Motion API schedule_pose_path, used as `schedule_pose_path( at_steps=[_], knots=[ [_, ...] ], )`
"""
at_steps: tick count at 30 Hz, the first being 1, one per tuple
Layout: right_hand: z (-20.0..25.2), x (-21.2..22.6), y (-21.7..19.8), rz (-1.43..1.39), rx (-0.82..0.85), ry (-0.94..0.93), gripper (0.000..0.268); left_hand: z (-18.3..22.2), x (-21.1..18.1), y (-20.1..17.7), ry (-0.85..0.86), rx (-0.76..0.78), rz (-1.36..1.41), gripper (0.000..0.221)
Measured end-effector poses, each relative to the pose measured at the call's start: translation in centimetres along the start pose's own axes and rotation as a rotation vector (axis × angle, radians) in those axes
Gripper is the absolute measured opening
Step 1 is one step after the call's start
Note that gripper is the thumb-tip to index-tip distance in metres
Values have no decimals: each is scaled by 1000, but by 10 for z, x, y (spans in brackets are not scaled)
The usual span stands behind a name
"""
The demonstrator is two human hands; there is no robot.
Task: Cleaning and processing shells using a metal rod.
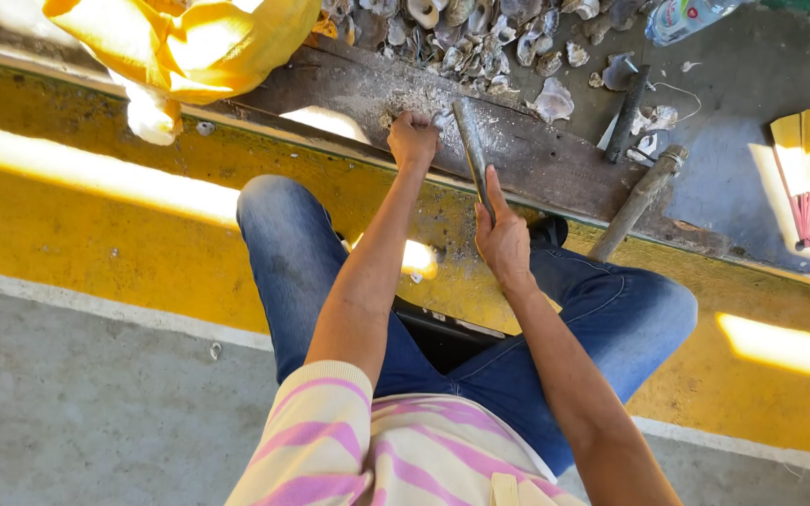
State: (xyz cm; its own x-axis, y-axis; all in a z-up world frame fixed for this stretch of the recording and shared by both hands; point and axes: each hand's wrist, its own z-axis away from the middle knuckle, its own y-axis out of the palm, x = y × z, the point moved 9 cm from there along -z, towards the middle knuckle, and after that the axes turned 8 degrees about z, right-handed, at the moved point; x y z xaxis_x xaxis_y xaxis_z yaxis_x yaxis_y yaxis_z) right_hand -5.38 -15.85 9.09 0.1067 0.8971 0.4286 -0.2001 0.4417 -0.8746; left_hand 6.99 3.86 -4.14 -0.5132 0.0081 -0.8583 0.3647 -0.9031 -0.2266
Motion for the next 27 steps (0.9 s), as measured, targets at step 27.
schedule_pose_path(
  at_steps=[27],
  knots=[
    [6,-14,47,-980,116,319,70,16,-17,7,118,-138,-42,18]
  ],
)
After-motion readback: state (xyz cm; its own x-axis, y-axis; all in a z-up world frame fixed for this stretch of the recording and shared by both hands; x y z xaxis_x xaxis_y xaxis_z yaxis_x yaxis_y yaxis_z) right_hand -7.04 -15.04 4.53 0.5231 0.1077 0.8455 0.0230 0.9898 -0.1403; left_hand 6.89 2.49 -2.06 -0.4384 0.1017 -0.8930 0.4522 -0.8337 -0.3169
